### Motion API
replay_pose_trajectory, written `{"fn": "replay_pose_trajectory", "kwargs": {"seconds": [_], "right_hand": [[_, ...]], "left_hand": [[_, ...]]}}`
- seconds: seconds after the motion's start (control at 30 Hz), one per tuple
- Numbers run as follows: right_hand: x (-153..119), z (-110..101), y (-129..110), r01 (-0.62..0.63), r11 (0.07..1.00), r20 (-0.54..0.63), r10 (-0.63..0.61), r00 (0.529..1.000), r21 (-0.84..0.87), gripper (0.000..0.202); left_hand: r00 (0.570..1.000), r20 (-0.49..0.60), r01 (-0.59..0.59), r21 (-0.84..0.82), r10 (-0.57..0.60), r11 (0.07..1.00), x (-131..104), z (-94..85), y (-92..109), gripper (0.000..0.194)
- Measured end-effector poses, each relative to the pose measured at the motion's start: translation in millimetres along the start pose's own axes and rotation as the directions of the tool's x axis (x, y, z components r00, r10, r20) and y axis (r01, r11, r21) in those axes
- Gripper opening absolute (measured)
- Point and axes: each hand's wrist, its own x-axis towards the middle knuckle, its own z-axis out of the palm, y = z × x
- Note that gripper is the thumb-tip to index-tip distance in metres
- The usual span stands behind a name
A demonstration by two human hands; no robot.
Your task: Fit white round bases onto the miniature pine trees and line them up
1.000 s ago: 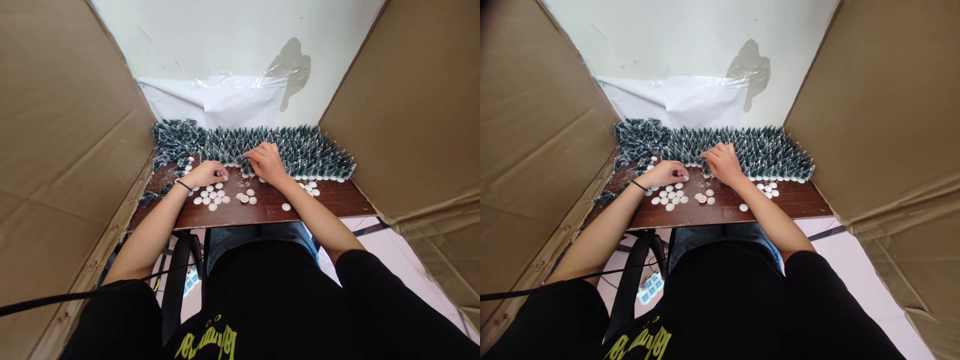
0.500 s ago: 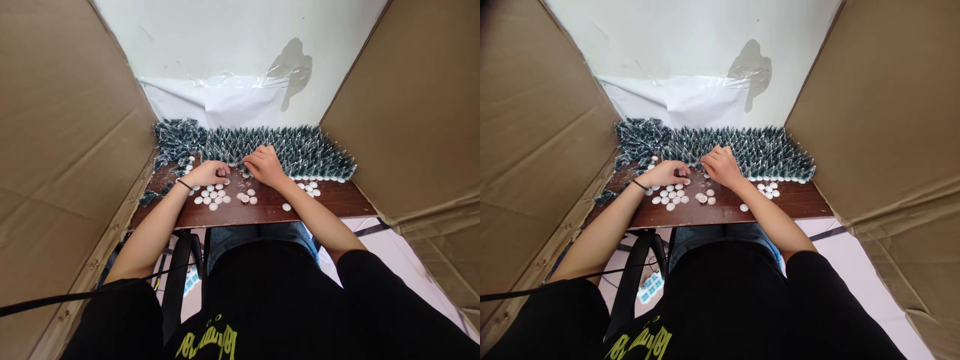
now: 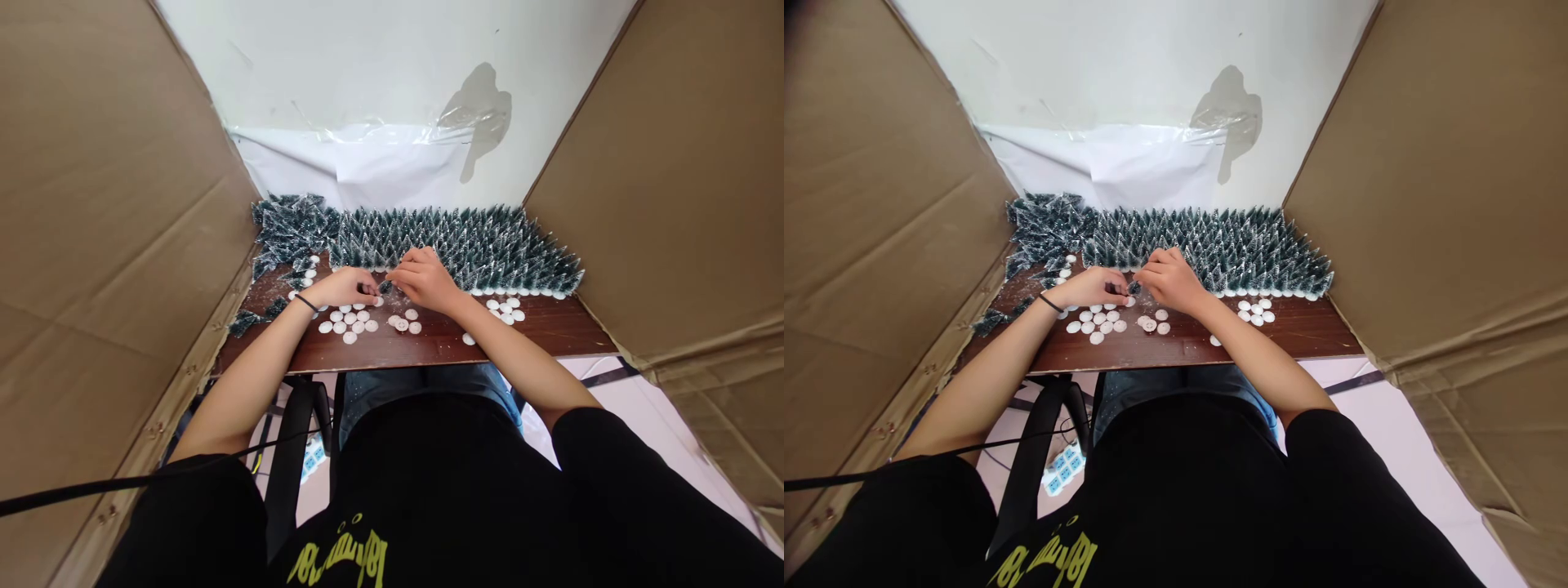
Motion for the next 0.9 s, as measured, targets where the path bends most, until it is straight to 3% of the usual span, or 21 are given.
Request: {"fn": "replay_pose_trajectory", "kwargs": {"seconds": [0.2,0.9], "right_hand": [[-0.4,3.6,-1.8,0.019,1.0,-0.01,-0.019,1.0,-0.007,0.026],[-0.9,5.9,-1.1,0.033,0.996,0.019,-0.031,0.999,-0.081,0.03]], "left_hand": [[0.999,-0.008,0.043,0.026,-0.043,0.999,-0.7,-2.2,-2.2,0.03],[1.0,0.014,0.01,0.049,-0.011,0.999,0.8,-1.5,-1.3,0.024]]}}
